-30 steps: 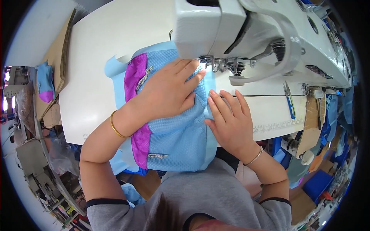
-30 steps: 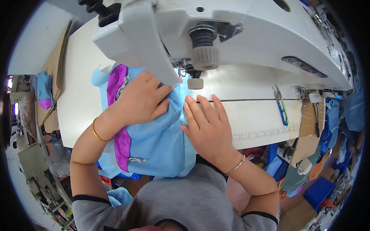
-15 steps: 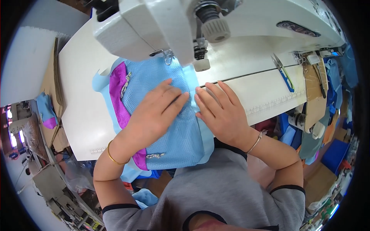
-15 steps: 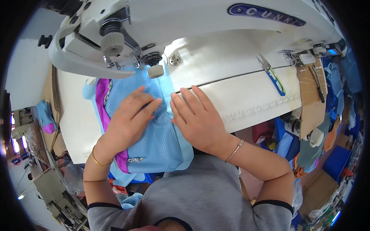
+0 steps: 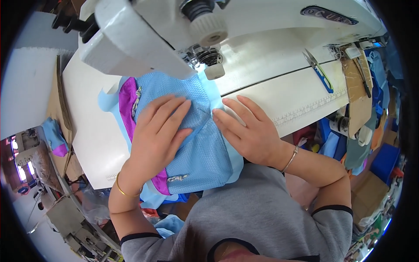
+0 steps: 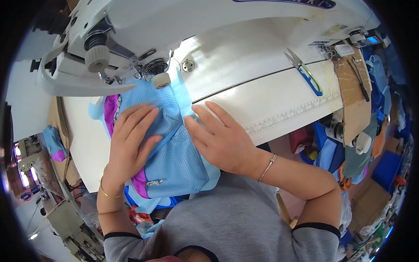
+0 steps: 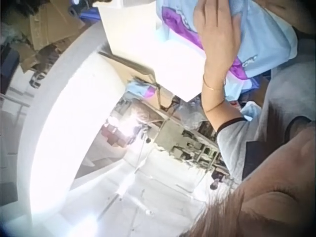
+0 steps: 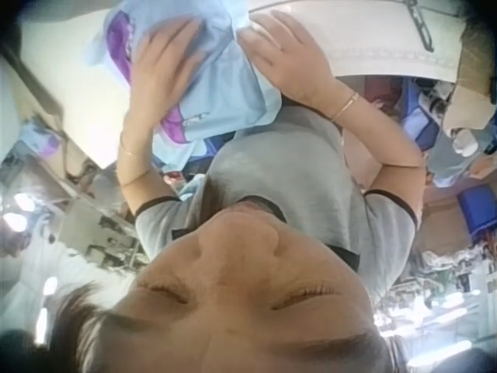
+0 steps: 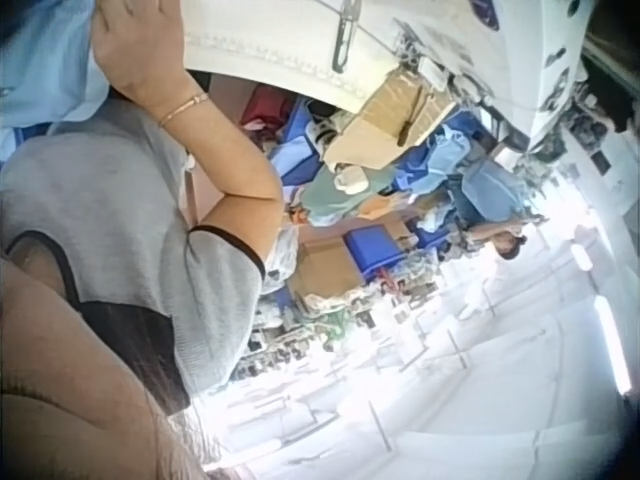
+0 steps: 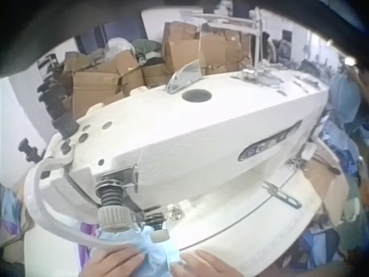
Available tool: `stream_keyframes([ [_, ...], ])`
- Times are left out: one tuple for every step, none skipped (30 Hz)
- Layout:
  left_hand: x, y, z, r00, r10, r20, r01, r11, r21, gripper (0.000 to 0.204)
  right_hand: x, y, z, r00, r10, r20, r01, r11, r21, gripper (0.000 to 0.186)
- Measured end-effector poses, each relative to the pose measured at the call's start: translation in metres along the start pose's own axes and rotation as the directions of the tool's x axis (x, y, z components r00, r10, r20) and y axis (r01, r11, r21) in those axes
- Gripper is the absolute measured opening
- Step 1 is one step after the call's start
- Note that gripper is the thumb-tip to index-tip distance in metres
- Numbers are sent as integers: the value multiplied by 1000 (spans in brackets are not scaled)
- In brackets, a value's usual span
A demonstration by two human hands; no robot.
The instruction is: Sewing together fabric components for a light blue and purple bag using an industrial sewing machine.
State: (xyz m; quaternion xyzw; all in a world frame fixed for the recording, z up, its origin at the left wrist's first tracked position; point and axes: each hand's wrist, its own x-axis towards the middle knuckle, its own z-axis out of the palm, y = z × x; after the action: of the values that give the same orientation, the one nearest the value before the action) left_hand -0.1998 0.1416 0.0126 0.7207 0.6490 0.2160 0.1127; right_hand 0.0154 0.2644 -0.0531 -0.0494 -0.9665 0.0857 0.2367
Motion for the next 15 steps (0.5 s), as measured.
stream_keyframes([
  [-4,2,-2,999,-39,2,38,997,73,55,0,-1,0,1000,-4,3,4,1000,6,25],
  [-5,0,-2,999,-38,7,37,997,74,55,0,-2,-1,1000,-9,6,9,1000,12,26],
  [-5,-4,-1,998,-64,28,62,996,58,56,-1,-3,-1,1000,-4,4,4,1000,14,26],
  [-4,-7,-1,994,-95,45,93,995,46,57,-1,-3,0,1000,6,1,-6,1000,14,25],
  [-1,-10,-1,994,-98,46,95,994,50,57,0,-3,0,1000,17,-2,-17,1000,13,24],
  [3,-13,-2,996,-62,62,55,993,103,56,0,-4,0,1000,16,-6,-16,1000,16,24],
  [8,-16,-1,996,-22,82,10,989,150,56,-1,-3,0,1000,21,-1,-21,999,28,26],
  [13,-16,-2,996,-20,85,7,989,151,56,-2,-2,1,1000,26,4,-26,999,40,27],
  [18,-15,-5,987,108,121,-141,941,308,55,-3,-2,2,1000,30,3,-30,999,40,27],
  [22,-13,-6,958,227,177,-284,847,450,55,-3,-2,3,1000,25,-5,-25,999,43,28],
  [23,-13,-4,956,229,182,-288,846,450,55,-3,-1,4,1000,21,-12,-20,999,46,29],
  [23,-15,1,957,262,124,-289,900,328,54,-3,-1,4,1000,26,-14,-25,999,46,29],
  [21,-16,5,956,286,62,-293,935,201,53,-3,-2,3,1000,28,-10,-27,998,55,30],
  [20,-19,8,955,290,65,-297,933,201,53,-3,-3,3,1000,30,-6,-29,998,63,31],
  [19,-24,11,958,285,29,-286,949,135,48,-3,-3,2,999,34,-9,-34,997,62,31],
])
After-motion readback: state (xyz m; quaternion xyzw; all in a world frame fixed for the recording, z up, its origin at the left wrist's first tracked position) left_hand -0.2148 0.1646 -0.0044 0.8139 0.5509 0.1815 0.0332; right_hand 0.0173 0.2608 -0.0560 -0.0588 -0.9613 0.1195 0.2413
